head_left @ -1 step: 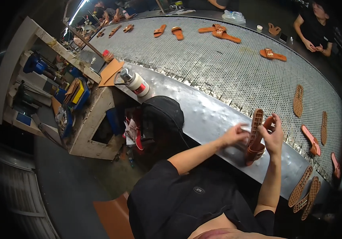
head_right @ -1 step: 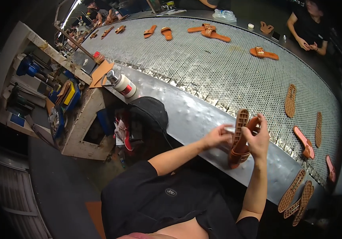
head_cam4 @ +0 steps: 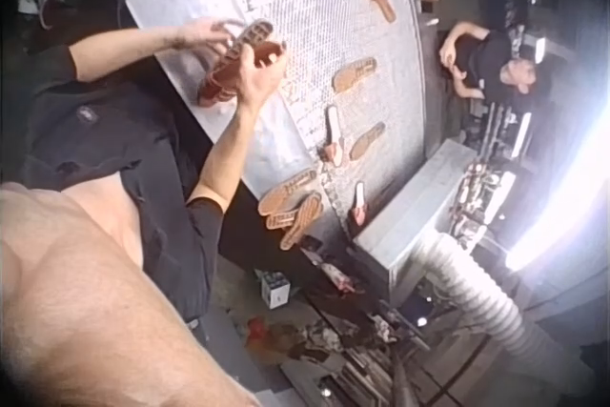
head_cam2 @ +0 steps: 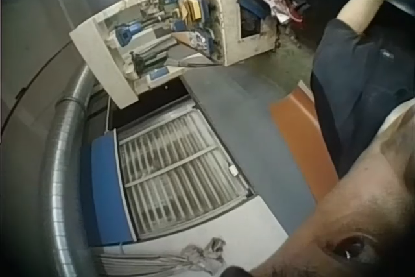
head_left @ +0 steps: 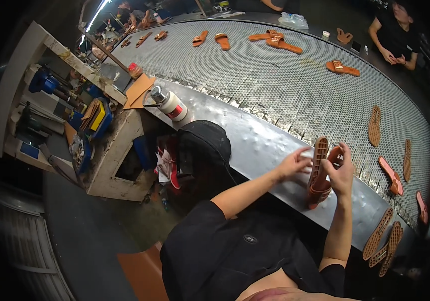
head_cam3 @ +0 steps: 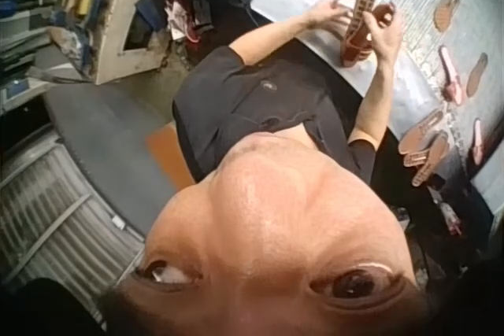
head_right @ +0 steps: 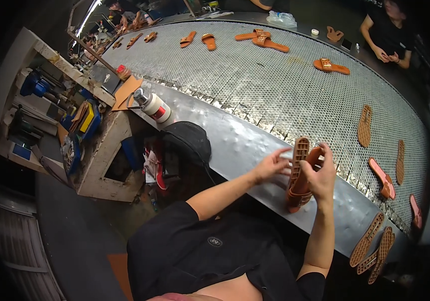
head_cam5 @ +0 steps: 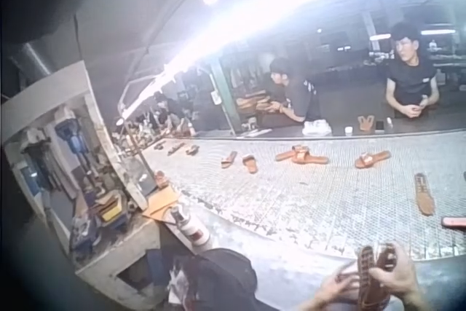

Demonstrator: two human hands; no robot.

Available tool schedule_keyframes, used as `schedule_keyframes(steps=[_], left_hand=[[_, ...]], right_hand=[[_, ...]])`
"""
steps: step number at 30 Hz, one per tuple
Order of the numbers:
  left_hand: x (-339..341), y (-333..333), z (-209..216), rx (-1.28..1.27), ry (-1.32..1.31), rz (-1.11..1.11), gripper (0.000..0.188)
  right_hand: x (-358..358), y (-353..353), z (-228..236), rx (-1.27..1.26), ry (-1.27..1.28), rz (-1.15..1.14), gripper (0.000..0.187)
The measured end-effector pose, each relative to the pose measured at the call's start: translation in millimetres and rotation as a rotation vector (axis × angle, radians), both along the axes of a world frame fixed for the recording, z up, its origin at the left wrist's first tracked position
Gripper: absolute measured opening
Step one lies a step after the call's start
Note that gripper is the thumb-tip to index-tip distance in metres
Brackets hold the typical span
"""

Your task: Inspecting and aligning sandal upper components with soles on a production line.

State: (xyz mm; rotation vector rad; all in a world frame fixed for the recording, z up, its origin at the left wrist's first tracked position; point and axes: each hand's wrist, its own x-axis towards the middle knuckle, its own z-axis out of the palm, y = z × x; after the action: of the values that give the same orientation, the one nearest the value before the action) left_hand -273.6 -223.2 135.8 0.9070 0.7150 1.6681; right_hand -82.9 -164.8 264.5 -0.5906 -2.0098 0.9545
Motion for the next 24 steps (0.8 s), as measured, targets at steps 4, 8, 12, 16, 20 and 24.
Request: schedule_keyframes(steps=[4, 8, 12, 16, 20, 24], left_hand=[[-14.7, 0.8, 39.7, 0.059, 0.072, 0.012, 0.061], [-17.4, 3.4, 39.8, 0.051, 0.107, -0.093, 0.057], [-12.8, 6.3, 44.7, 0.055, 0.101, -0.117, 0.057], [-10.2, 7.4, 48.8, 0.045, 0.14, -0.107, 0.057], [1.6, 15.9, 53.4, 0.043, 0.151, -0.109, 0.056], [22.5, 17.4, 45.7, 0.039, 0.154, -0.139, 0.056]], right_hand=[[-2.0, -15.0, -10.5, 0.063, -0.019, 0.021, 0.074], [2.1, -21.0, -18.9, 0.183, -0.063, -0.05, 0.072], [8.9, -22.3, -21.5, 0.251, -0.052, -0.058, 0.071], [12.5, -31.7, -13.8, 0.207, -0.111, -0.109, 0.065], [23.7, -29.7, -18.0, 0.245, -0.068, -0.16, 0.059], [43.9, -31.0, -34.8, 0.323, -0.08, -0.205, 0.055]])
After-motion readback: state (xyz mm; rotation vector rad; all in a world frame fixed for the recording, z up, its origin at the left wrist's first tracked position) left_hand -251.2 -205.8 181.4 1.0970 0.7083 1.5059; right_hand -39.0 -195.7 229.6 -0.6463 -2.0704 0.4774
